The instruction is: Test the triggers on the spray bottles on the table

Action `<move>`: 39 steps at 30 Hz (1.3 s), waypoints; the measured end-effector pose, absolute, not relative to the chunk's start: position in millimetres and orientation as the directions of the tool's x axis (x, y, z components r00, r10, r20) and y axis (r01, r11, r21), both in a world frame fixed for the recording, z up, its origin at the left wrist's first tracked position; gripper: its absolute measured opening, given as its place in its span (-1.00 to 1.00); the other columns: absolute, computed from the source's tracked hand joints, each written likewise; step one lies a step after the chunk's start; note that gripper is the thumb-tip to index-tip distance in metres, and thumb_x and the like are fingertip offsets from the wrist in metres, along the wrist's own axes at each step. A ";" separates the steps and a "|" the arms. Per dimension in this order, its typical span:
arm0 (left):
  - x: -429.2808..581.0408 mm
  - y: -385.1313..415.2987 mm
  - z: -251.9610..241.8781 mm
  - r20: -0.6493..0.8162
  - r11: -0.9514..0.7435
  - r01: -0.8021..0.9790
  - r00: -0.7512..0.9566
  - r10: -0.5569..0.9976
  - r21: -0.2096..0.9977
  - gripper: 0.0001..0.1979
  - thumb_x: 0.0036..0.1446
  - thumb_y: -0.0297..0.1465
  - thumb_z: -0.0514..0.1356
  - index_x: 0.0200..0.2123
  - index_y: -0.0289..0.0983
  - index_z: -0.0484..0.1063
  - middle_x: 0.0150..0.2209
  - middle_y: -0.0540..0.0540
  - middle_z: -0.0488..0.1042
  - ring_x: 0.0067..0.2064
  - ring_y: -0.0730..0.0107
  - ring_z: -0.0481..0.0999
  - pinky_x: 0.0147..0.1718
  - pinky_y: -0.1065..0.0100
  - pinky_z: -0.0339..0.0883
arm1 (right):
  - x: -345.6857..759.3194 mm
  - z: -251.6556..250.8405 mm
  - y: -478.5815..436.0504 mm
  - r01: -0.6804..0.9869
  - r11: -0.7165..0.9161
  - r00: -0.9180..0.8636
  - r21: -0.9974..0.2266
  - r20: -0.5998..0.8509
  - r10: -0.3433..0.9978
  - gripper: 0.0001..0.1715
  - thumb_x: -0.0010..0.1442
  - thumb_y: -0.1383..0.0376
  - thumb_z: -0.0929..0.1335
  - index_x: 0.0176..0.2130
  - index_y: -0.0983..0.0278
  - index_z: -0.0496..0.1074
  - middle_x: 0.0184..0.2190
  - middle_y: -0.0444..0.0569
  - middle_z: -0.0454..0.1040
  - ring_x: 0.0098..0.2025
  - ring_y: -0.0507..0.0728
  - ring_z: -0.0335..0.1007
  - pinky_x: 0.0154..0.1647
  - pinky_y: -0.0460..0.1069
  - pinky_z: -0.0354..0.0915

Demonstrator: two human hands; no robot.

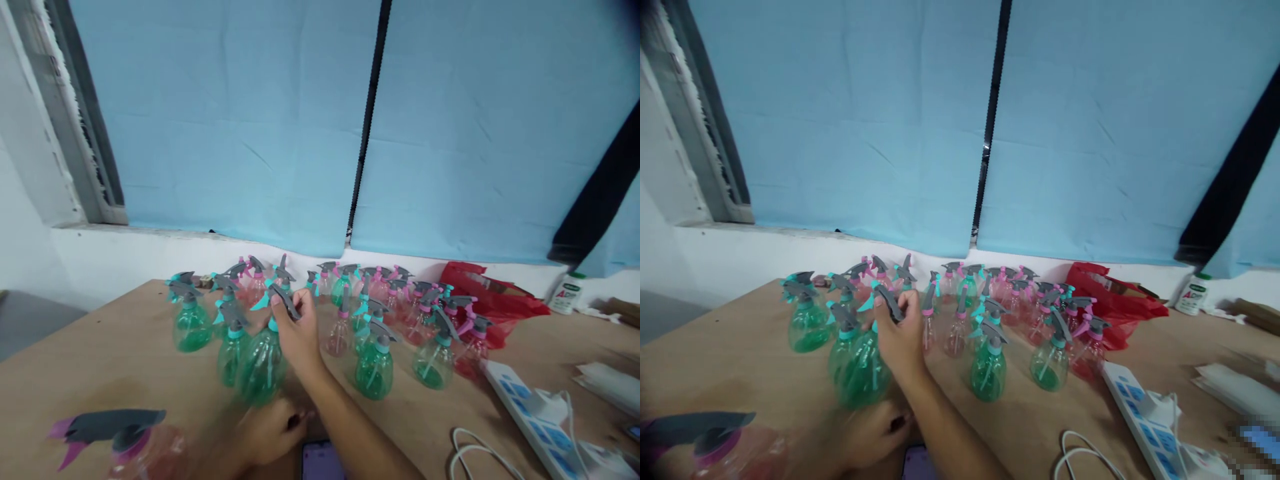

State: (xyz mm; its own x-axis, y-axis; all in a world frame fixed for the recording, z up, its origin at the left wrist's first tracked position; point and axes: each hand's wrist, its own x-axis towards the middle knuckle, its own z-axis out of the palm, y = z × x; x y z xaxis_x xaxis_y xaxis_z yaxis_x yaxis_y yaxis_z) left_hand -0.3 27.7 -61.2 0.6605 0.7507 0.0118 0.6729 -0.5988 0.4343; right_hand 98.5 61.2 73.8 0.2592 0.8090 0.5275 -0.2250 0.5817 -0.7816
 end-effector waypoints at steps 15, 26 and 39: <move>1.2 29.7 -42.9 0.131 -0.657 0.683 0.655 0.744 0.318 -0.61 0.32 -0.32 0.07 -0.58 -0.25 0.32 -0.61 0.02 0.32 -0.56 0.47 0.18 -0.47 0.31 -0.15 | 162.7 12.8 85.2 0.130 0.542 0.257 -0.830 0.556 0.790 -0.73 0.17 0.17 0.43 -0.21 0.30 0.61 -0.53 -0.15 0.42 -0.52 0.04 0.24 -0.48 -0.07 0.26; 2.1 29.4 -42.3 0.155 -0.667 0.663 0.661 0.735 0.340 -0.60 0.34 -0.32 0.08 -0.59 -0.26 0.28 -0.61 0.02 0.31 -0.55 0.46 0.25 -0.46 0.30 -0.12 | 178.6 4.1 93.3 -0.159 0.486 -0.147 -0.859 0.508 0.849 -0.78 0.08 0.24 0.41 -0.24 0.22 0.61 -0.38 -0.08 0.62 -0.47 0.09 0.47 -0.29 0.02 0.48; 1.0 30.8 -43.5 0.165 -0.667 0.668 0.655 0.737 0.329 -0.63 0.33 -0.36 0.10 -0.57 -0.26 0.33 -0.59 0.03 0.37 -0.54 0.48 0.26 -0.47 0.31 -0.12 | 185.6 -1.3 97.9 -0.215 0.389 -0.266 -0.896 0.437 0.859 -0.68 -0.10 0.30 0.32 -0.33 0.21 0.60 -0.58 -0.17 0.49 -0.50 0.09 0.40 -0.30 -0.02 0.33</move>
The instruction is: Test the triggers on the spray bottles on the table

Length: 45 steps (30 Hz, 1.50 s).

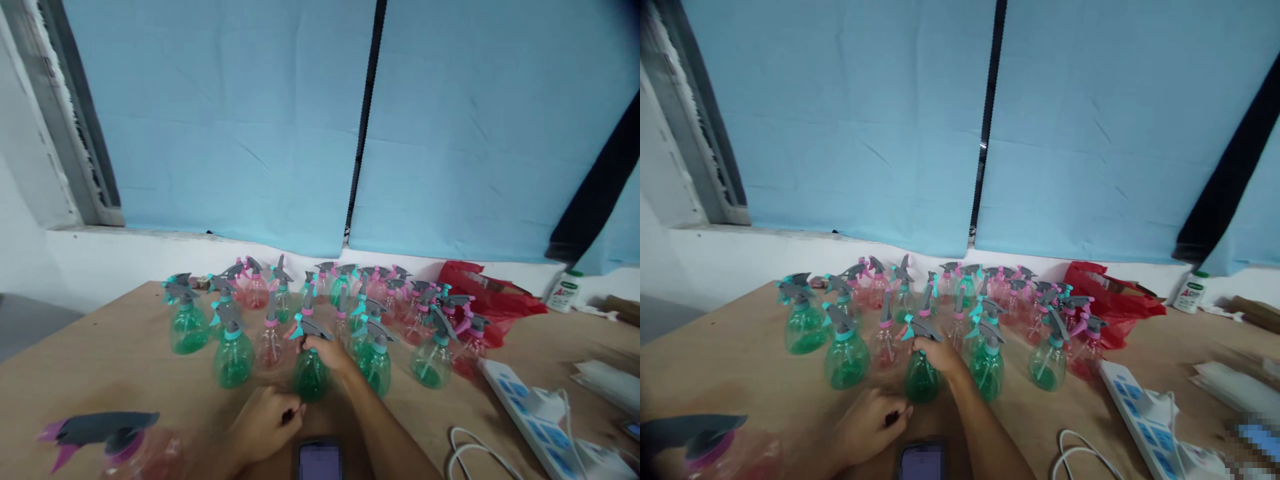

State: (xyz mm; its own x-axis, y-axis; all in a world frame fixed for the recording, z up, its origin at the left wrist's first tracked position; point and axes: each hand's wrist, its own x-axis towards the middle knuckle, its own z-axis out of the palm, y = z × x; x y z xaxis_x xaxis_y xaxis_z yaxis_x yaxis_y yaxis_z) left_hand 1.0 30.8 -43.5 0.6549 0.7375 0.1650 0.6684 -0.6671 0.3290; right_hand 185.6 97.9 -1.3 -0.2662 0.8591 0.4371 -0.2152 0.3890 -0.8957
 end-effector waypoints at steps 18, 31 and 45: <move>-0.7 32.3 -46.6 0.209 -0.703 0.639 0.676 0.707 0.313 -0.63 0.33 -0.36 0.09 -0.57 -0.26 0.30 -0.61 0.03 0.35 -0.55 0.48 0.27 -0.48 0.30 -0.15 | 187.1 -3.4 99.3 -0.196 0.377 -0.219 -0.905 0.415 0.883 -0.67 -0.07 0.28 0.32 -0.31 0.21 0.61 -0.55 -0.14 0.54 -0.50 0.10 0.43 -0.30 0.00 0.38; -0.6 29.4 -41.7 0.182 -0.683 0.657 0.664 0.725 0.319 -0.60 0.34 -0.34 0.07 -0.58 -0.26 0.30 -0.60 0.01 0.38 -0.54 0.48 0.27 -0.47 0.30 -0.14 | 184.8 1.9 96.1 -0.185 0.345 -0.201 -0.920 0.379 0.903 -0.67 -0.07 0.22 0.32 -0.30 0.22 0.60 -0.55 -0.11 0.51 -0.52 0.12 0.41 -0.37 0.01 0.34; -1.8 29.4 -45.1 0.213 -0.700 0.648 0.670 0.711 0.300 -0.62 0.34 -0.35 0.08 -0.57 -0.24 0.37 -0.60 0.01 0.38 -0.54 0.44 0.32 -0.48 0.29 -0.10 | 183.4 -3.2 98.1 -0.187 0.339 -0.179 -0.922 0.371 0.911 -0.72 -0.12 0.28 0.30 -0.38 0.20 0.56 -0.55 -0.13 0.51 -0.49 0.11 0.40 -0.28 0.02 0.36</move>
